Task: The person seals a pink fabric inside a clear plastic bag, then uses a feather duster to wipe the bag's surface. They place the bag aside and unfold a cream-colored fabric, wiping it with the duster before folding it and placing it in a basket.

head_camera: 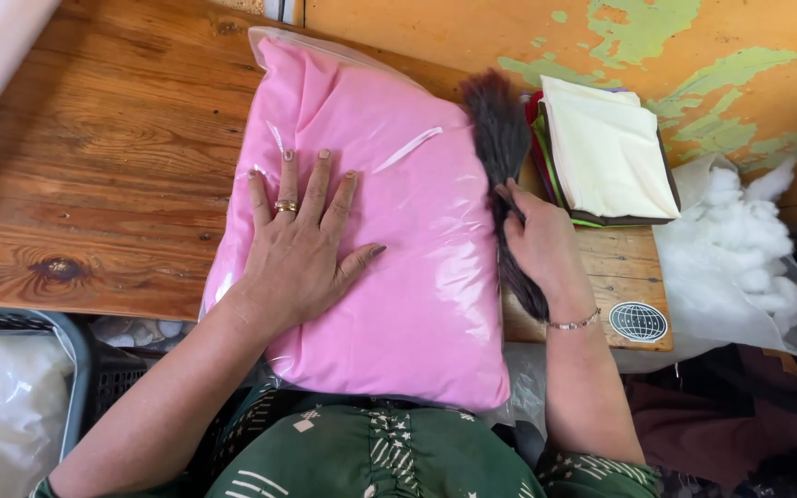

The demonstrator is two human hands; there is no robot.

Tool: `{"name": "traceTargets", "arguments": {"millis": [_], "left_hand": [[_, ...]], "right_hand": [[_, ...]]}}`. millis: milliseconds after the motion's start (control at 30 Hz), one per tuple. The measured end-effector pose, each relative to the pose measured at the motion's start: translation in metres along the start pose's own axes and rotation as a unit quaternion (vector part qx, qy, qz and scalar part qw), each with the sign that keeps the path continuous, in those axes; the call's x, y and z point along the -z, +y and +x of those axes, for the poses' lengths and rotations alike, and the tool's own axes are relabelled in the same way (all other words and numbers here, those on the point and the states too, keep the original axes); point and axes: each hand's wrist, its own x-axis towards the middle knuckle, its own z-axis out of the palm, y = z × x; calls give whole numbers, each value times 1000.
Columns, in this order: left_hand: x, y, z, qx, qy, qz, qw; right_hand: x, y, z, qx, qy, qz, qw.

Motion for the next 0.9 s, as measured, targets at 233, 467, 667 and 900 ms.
{"name": "traceTargets", "arguments": {"millis": [233,467,667,900], "left_hand": [[7,-10,-3,8,-29,-15,999],[43,-29,5,109,-24,-292,950],[86,-23,17,251,-331,-118,902],[76,-34,25,294,-90,-416,856]], "right_hand": [[-6,11,-10,-150,23,-92,984],[12,-39,-35,-36,146,-129,980],[18,-72,-29,-129,-106,36,985],[3,-69,-22,-21,-2,345,938]]}}
